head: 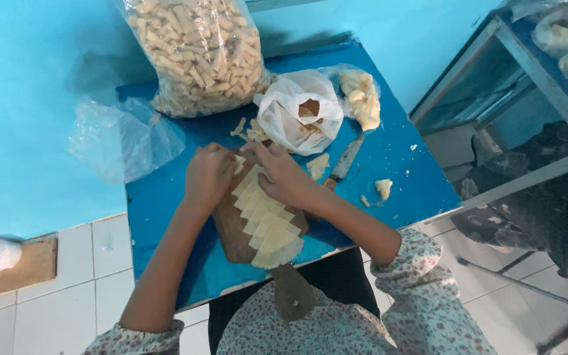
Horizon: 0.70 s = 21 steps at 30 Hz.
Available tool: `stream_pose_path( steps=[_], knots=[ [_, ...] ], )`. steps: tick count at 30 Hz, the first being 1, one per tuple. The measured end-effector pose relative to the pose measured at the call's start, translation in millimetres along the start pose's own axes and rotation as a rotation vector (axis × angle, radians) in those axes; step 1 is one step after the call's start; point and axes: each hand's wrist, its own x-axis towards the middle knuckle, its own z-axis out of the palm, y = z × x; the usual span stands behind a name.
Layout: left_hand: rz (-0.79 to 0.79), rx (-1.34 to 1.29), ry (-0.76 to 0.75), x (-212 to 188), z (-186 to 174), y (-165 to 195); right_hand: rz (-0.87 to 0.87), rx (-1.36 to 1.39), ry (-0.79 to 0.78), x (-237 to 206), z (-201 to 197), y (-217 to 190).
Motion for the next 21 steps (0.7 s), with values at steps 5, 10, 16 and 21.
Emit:
stream_pose_path(
  steps=[5,10,16,21],
  knots=[
    [-0.003,-0.06,0.051,3.5,-4.5,-1.6,0.038,0.034,0.004,3.5,8.9,9.0],
    [-0.025,-0.128,0.047,7.1,-9.8,-1.6,0.072,-0.074,-0.048,4.6,11.2,7.5],
    [-0.211,-0.374,0.185,10.5,-13.4,-17.8,0.011,-0.087,-0.067,6.5,15.6,5.1],
    [-0.582,-0.991,0.251,8.6,-37.2,-45.0,0.014,-0.104,-0.065,3.0,16.4,5.4]
  ],
)
